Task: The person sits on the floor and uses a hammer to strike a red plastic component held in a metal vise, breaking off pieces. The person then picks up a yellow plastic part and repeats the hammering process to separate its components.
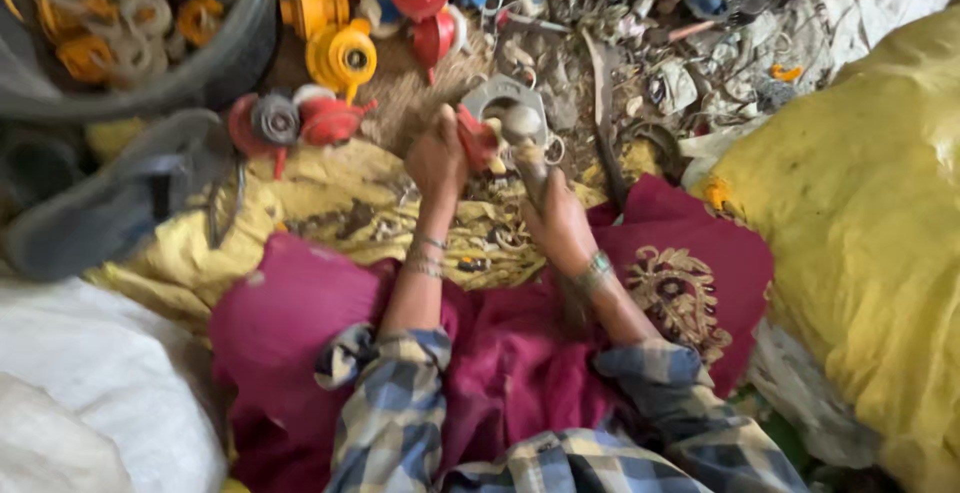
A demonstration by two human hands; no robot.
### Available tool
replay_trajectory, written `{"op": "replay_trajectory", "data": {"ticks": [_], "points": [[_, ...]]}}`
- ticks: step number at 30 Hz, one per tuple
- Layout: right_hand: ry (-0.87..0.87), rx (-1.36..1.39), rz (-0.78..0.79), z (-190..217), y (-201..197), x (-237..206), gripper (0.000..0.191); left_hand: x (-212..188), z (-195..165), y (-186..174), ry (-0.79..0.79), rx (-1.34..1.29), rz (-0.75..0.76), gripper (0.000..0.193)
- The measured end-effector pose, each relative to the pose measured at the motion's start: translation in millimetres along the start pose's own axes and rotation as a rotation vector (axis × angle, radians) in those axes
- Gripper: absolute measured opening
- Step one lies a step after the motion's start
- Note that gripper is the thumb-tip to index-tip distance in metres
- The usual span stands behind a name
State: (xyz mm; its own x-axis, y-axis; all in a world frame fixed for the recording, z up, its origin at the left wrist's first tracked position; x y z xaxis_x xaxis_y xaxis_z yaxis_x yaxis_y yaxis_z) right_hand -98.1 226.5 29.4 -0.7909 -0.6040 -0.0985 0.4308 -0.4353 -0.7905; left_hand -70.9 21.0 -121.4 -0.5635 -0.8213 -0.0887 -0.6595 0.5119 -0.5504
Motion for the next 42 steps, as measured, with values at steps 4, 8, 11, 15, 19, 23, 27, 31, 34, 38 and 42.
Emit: {"op": "replay_trajectory", "data": {"ticks": [4, 8, 11, 15, 19, 23, 27, 31, 34, 38, 42], "points": [[-0.014, 0.196, -0.164, -15, -30, -24, 0.041, -1, 15, 15, -0.17, 0.198, 0.16, 0.078], [-0.18, 0.123, -0.441, 30, -116, -51, 0.04, 3, -2, 4, 0.025, 0.07, -0.022, 0.07], [-0.516, 0.683, -0.63, 50, -166, -67, 0.037, 1, 3, 7, 0.014, 0.106, 0.021, 0.072], [-0.406, 0.356, -0.78, 23, -126, -59, 0.037, -2, 1, 4, 0.007, 0.082, 0.026, 0.071], [-0.312, -0.534, -0.264, -17, 5, -10, 0.048, -3, -21, 1, 0.041, 0.089, 0.025, 0.068], [0.303, 0.419, -0.174, -107, -3, -20, 0.028, -19, -52, -39, 0.394, -0.029, -0.392, 0.07], [0.289, 0.701, -0.22, -76, -53, -53, 0.024, -1, 1, -7, -0.019, 0.103, -0.016, 0.068], [-0.147, 0.85, -0.376, 6, -120, -72, 0.065, 6, 12, -5, -0.037, 0.122, -0.022, 0.074], [-0.351, 0.855, -0.62, 34, -175, -93, 0.05, 5, 12, -6, -0.031, 0.103, -0.034, 0.074], [-0.554, 0.591, -0.764, 37, -179, -98, 0.045, 3, 13, -8, -0.022, 0.084, -0.021, 0.076], [-0.16, -0.227, -0.276, -8, -35, -24, 0.041, 4, 11, -4, -0.02, 0.119, 0.01, 0.078]]}}
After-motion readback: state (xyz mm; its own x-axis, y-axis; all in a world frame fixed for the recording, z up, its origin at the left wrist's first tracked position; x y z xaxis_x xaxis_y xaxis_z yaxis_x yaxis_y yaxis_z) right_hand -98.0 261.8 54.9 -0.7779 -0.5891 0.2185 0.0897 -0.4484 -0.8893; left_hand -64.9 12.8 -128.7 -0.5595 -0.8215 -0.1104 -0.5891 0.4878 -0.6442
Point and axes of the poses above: each hand's wrist, its own x-axis towards the middle knuckle, its own y-axis out of the palm, z = x × y, the point moved 9 cm from there along x, towards the middle knuckle, and after that the axes turned 6 degrees about x, right-handed, at the moved point
